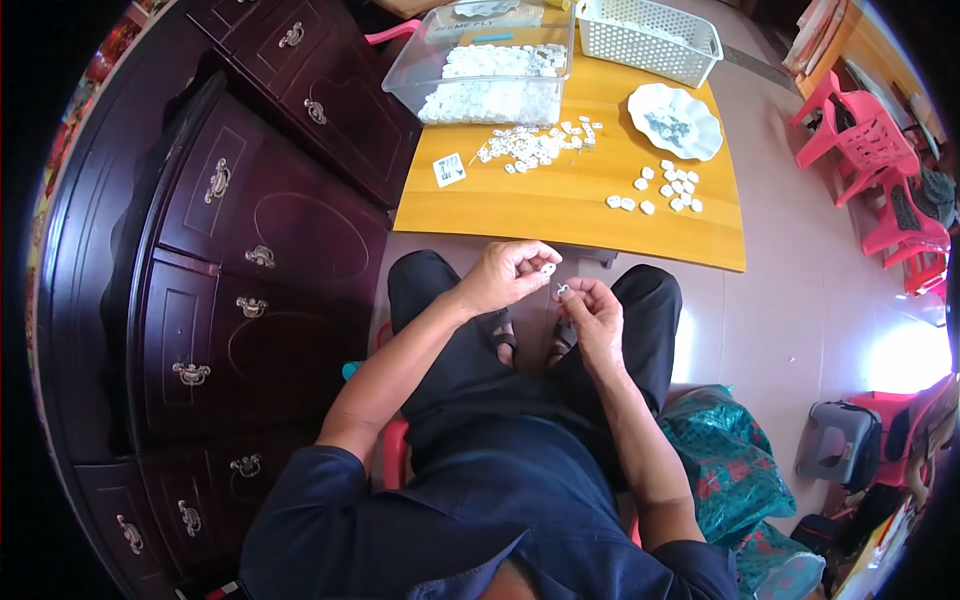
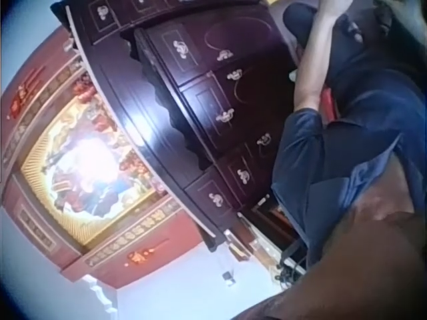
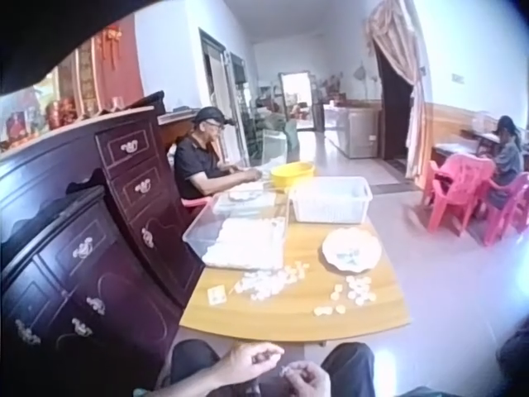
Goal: The recorder manually assembles small white plastic components by snapping them together at a workspace.
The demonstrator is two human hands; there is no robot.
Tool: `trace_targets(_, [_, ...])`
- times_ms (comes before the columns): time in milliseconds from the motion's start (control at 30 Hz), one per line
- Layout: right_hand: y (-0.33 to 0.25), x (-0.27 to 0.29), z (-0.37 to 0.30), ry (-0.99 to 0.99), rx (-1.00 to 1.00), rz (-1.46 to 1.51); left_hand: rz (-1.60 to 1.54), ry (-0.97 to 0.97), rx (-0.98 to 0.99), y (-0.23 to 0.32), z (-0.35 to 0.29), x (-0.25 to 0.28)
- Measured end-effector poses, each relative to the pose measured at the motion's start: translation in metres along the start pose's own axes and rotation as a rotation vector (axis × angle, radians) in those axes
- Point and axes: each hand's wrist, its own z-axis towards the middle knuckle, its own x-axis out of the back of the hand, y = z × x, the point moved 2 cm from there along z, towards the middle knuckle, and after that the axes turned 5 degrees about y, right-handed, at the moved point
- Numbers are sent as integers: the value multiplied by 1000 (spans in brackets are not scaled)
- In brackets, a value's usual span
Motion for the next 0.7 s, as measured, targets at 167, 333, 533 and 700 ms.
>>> trace_targets(167, [1,2,0,-12,4,5,-53,-87,49,3,-5,-1])
trace_targets(333, [2,3,1,-31,23,-25,-72,-125,45,6,-6,-2])
trace_targets(533, [1,3,0,-25,18,-19,-58,-120,39,9,-4,-2])
trace_targets(700, [1,3,1,-16,14,-19,-71,-128,27,8,-2,-3])
